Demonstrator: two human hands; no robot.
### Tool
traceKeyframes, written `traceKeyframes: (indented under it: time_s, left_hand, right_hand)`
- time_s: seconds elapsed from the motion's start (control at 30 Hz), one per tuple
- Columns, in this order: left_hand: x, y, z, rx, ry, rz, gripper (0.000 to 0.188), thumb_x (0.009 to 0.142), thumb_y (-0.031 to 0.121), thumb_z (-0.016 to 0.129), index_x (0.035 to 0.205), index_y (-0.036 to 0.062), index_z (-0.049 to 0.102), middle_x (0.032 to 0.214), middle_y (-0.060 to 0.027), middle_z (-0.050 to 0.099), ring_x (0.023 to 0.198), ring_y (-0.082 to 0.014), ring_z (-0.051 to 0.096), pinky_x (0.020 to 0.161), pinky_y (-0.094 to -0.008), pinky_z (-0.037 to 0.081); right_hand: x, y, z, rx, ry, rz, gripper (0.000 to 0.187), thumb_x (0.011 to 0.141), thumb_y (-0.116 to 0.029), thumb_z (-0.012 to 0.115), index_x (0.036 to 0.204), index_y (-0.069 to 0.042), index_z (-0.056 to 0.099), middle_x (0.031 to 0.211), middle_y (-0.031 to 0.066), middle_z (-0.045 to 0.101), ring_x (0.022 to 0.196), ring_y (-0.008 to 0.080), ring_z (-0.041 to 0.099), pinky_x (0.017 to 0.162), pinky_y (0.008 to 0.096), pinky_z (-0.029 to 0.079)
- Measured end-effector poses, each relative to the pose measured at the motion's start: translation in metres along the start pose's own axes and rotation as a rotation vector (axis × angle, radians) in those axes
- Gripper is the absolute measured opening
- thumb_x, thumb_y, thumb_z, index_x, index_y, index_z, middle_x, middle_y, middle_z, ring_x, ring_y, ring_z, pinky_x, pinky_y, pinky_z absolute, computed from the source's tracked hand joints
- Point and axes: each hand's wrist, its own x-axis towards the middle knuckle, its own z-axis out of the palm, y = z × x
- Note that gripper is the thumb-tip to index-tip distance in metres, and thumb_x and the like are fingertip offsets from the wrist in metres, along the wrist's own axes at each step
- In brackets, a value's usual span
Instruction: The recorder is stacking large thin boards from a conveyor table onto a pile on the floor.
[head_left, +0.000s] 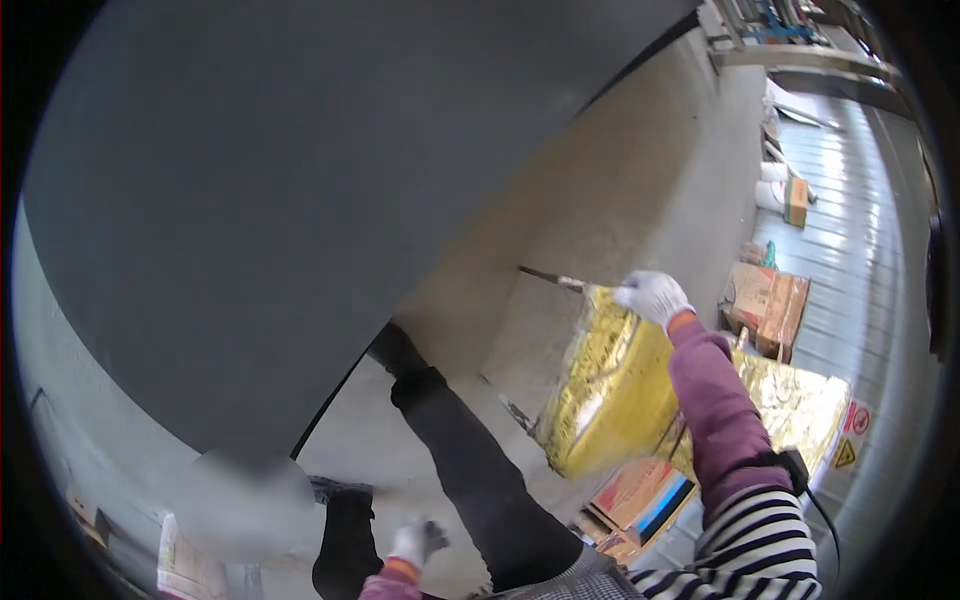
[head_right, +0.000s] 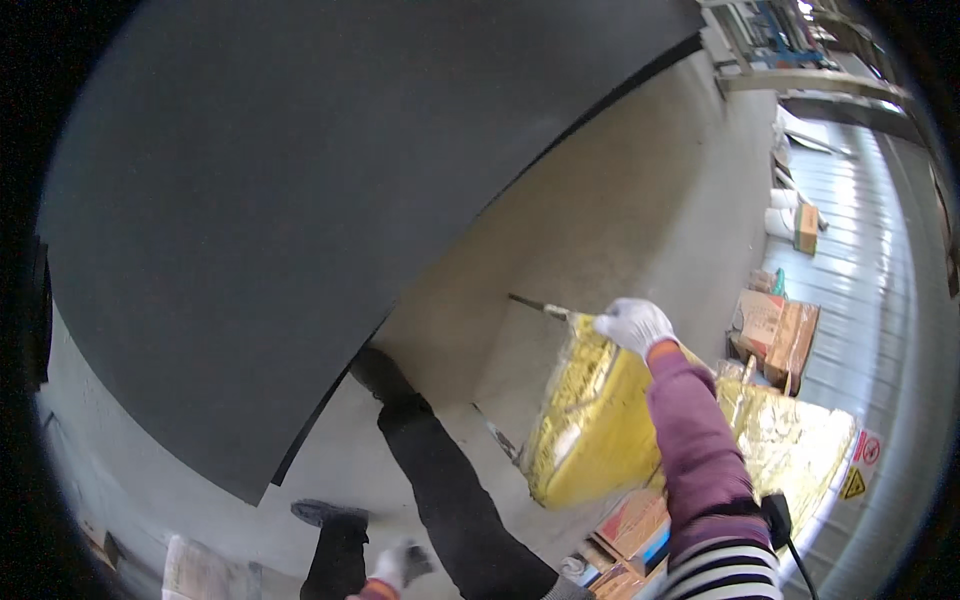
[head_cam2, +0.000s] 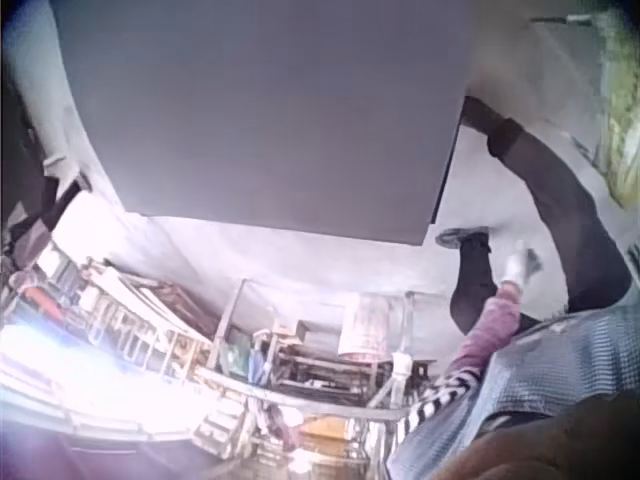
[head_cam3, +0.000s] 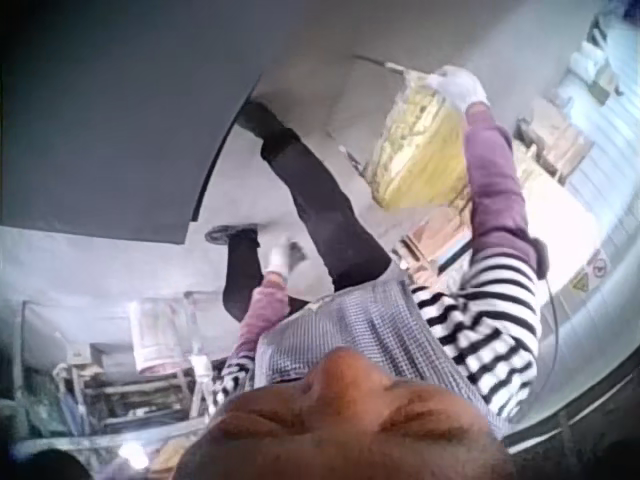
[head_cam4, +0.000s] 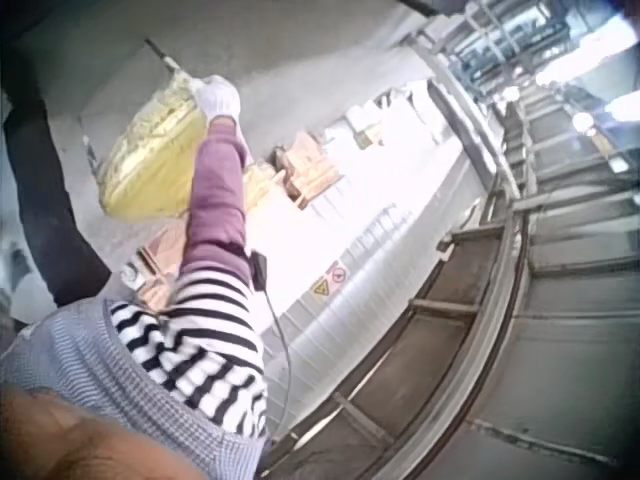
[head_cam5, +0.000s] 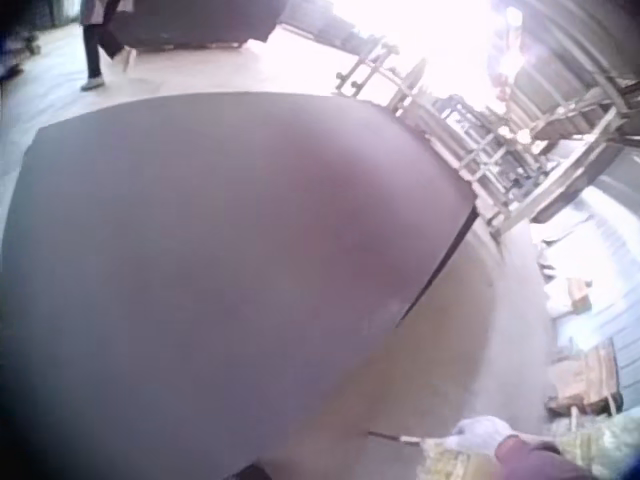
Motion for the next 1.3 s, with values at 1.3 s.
traceKeyframes:
  time_s: [1.3]
  left_hand:
    - [0.045,-0.034,-0.110,0.267,0.233,0.257,0.047,0.077,0.037,0.073,0.112,0.0068,0.068,0.107,-0.0184,0.069,0.100,-0.0273,0.066,0.085,-0.0350,0.049]
  right_hand:
    - [-0.149,-0.029,0.207,0.193,-0.356,0.020,0.026,0.090,-0.026,0.059,0.092,-0.003,0.070,0.080,0.0040,0.066,0.073,0.0179,0.058,0.068,0.0334,0.048]
